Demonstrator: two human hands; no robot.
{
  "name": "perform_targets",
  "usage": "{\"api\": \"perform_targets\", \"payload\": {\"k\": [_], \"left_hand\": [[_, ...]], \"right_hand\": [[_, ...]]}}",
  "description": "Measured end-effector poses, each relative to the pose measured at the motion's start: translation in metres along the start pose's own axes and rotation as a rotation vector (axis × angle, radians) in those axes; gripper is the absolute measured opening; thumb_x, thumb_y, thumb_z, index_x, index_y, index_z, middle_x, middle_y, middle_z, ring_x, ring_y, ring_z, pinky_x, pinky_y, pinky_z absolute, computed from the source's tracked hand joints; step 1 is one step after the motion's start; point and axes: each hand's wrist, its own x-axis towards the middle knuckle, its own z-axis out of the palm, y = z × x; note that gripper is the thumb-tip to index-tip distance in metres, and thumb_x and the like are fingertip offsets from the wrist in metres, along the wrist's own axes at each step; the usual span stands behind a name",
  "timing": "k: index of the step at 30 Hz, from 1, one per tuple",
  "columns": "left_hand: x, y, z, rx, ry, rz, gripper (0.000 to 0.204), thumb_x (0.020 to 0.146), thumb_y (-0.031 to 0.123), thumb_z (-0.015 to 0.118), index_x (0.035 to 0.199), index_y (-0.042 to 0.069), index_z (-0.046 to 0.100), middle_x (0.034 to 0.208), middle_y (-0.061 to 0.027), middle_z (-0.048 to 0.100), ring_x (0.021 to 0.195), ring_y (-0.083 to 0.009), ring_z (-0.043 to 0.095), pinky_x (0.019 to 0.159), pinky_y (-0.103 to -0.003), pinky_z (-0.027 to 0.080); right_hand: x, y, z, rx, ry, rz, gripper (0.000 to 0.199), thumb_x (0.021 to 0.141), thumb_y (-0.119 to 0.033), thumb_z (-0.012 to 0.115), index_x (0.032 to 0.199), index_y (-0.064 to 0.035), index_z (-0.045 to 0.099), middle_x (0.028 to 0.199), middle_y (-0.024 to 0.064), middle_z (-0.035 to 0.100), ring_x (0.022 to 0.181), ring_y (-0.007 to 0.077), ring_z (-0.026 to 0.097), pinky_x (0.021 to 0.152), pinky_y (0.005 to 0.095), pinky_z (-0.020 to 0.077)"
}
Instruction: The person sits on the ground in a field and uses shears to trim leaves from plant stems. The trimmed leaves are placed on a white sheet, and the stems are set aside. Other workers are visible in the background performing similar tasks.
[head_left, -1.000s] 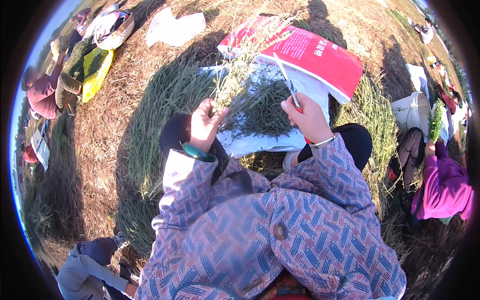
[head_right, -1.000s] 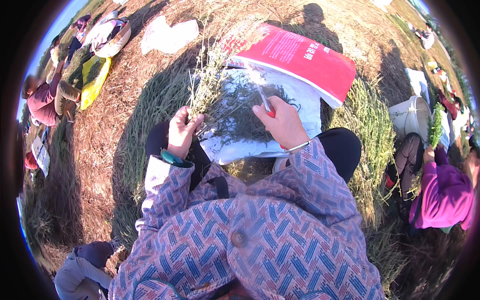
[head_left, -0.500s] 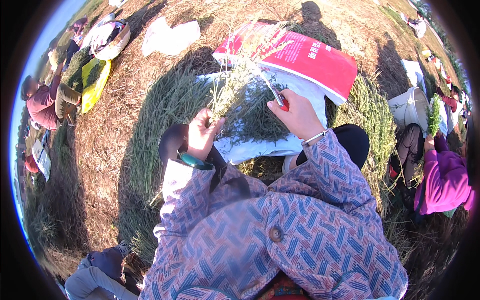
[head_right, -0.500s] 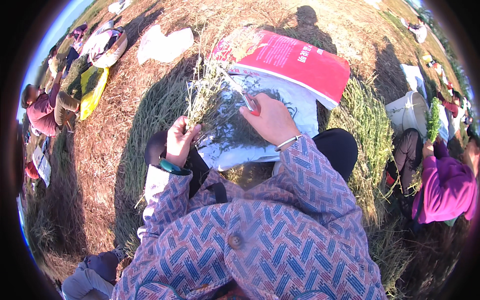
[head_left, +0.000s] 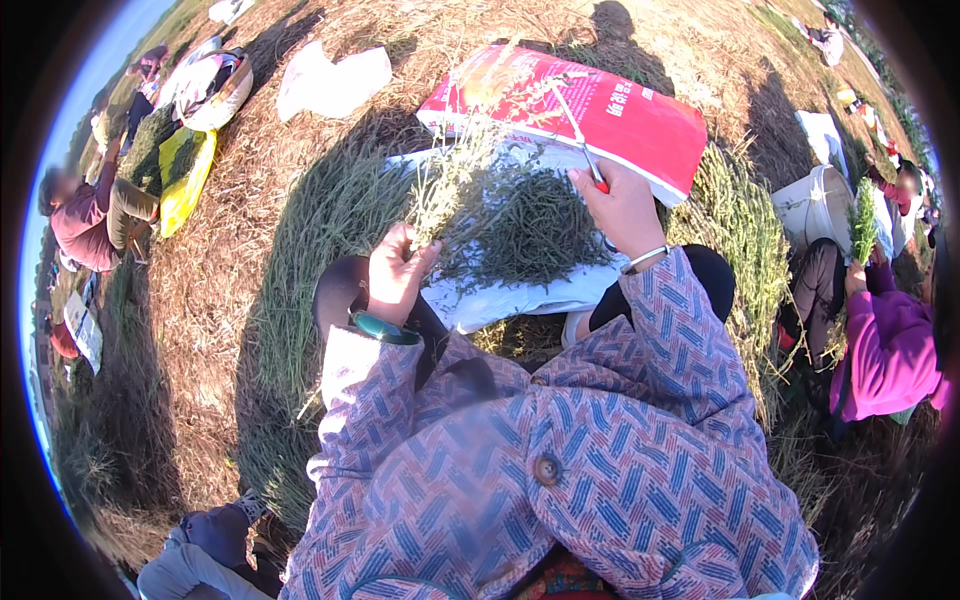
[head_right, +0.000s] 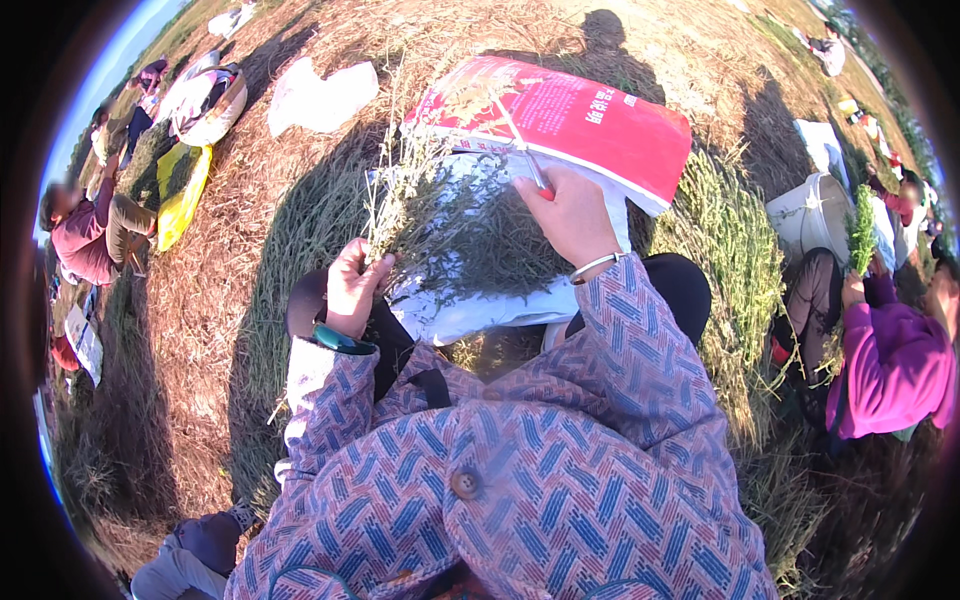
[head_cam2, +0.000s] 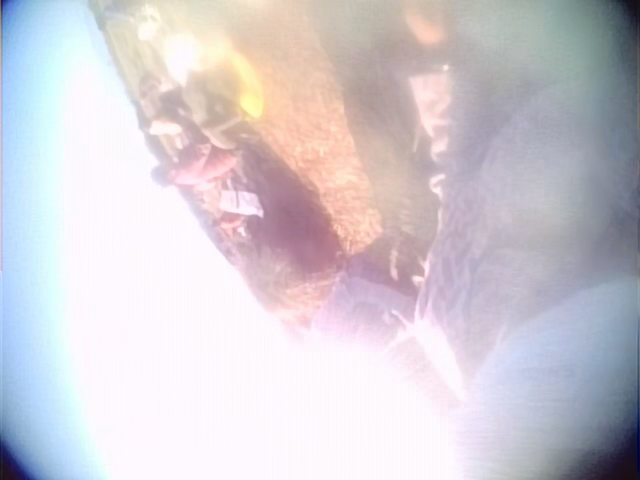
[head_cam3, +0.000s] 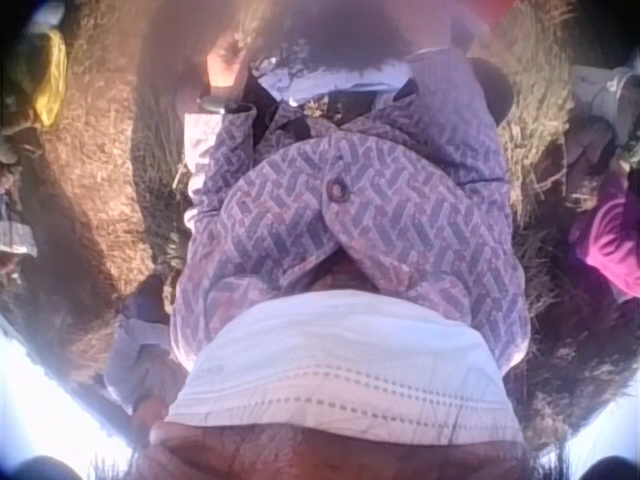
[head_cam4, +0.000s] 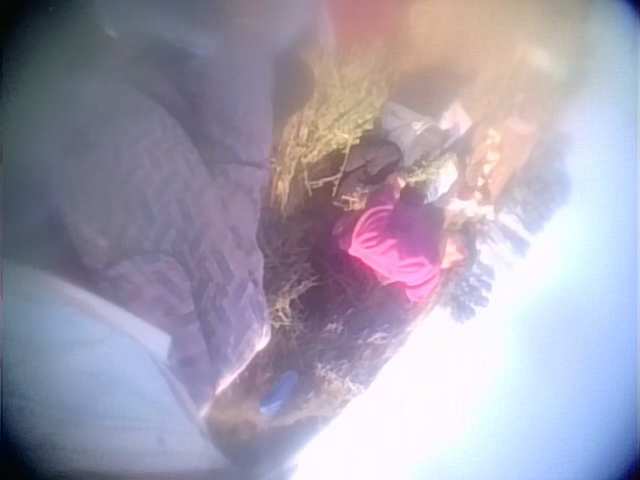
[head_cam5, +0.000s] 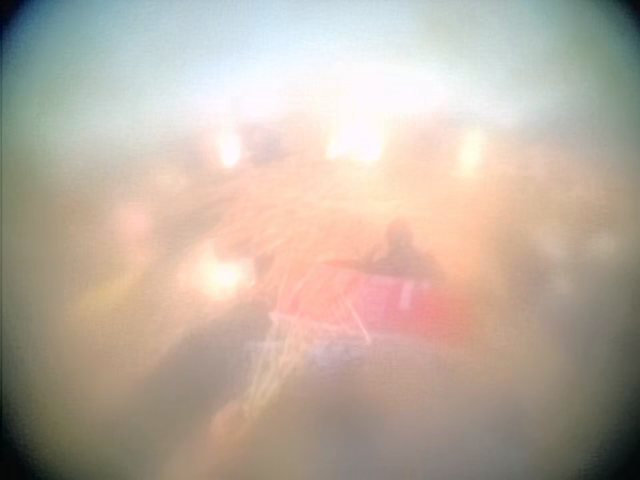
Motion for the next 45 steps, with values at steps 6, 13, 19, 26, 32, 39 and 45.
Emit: {"api": "perform_targets", "payload": {"k": [6,13,19,26,32,39,45], "left_hand": [[-0.002,0.011,0.001,-0.017,0.005,-0.061,0.006,0.093,0.006,0.062,0.095,0.008,0.056,0.075,0.0041,0.058,0.057,-0.0011,0.044,0.048,-0.017,0.032],[-0.006,0.020,0.002,-0.055,0.019,-0.128,0.006,0.092,0.006,0.064,0.097,0.006,0.061,0.076,0.0046,0.060,0.057,-0.0018,0.044,0.051,-0.017,0.035],[-0.006,0.018,0.000,-0.063,-0.030,-0.110,0.005,0.093,0.007,0.064,0.096,0.006,0.061,0.076,0.0050,0.060,0.058,-0.0017,0.044,0.052,-0.017,0.035],[-0.006,0.018,-0.001,-0.089,-0.012,-0.131,0.007,0.092,0.007,0.064,0.094,0.007,0.058,0.079,0.0024,0.063,0.060,-0.0023,0.045,0.052,-0.017,0.035],[-0.004,0.009,-0.002,-0.017,0.047,-0.096,0.014,0.089,0.003,0.067,0.089,0.008,0.055,0.075,0.0030,0.059,0.059,-0.0023,0.046,0.052,-0.018,0.037],[-0.001,-0.007,-0.006,0.155,0.075,0.052,0.012,0.088,0.000,0.066,0.091,0.006,0.055,0.069,0.0047,0.053,0.054,-0.0019,0.045,0.046,-0.017,0.034],[0.000,-0.013,-0.009,0.229,0.102,0.084,0.020,0.086,-0.002,0.068,0.094,0.006,0.053,0.069,0.0040,0.053,0.054,-0.0027,0.047,0.046,-0.018,0.036]], "right_hand": [[-0.008,0.016,-0.006,-0.010,-0.082,-0.109,0.049,0.087,-0.045,0.064,0.099,0.0025,0.063,0.083,0.0211,0.063,0.080,0.0367,0.063,0.073,0.0415,0.0474],[-0.009,0.007,0.013,-0.051,-0.263,-0.099,0.051,0.086,-0.049,0.064,0.092,0.0012,0.057,0.080,0.0203,0.062,0.080,0.0368,0.063,0.074,0.0431,0.0474],[0.005,0.001,0.023,-0.182,-0.218,-0.195,0.049,0.085,-0.047,0.064,0.090,0.0017,0.059,0.081,0.0207,0.064,0.079,0.0387,0.062,0.074,0.0433,0.0482],[0.014,0.008,-0.001,0.041,-0.181,0.047,0.047,0.086,-0.045,0.064,0.089,0.0016,0.063,0.077,0.0196,0.064,0.075,0.0370,0.063,0.069,0.0433,0.0475],[-0.009,-0.012,-0.008,-0.213,-0.104,-0.269,0.042,0.086,-0.042,0.065,0.091,-0.0006,0.059,0.079,0.0150,0.066,0.078,0.0337,0.065,0.069,0.0418,0.0493],[-0.018,-0.030,-0.003,-0.515,-0.115,-0.194,0.043,0.084,-0.043,0.065,0.094,-0.0020,0.057,0.083,0.0182,0.067,0.082,0.0351,0.066,0.073,0.0444,0.0521],[-0.018,-0.033,-0.009,-0.454,-0.125,-0.157,0.044,0.084,-0.044,0.065,0.094,-0.0020,0.057,0.086,0.0180,0.067,0.084,0.0354,0.066,0.075,0.0448,0.0520]]}}
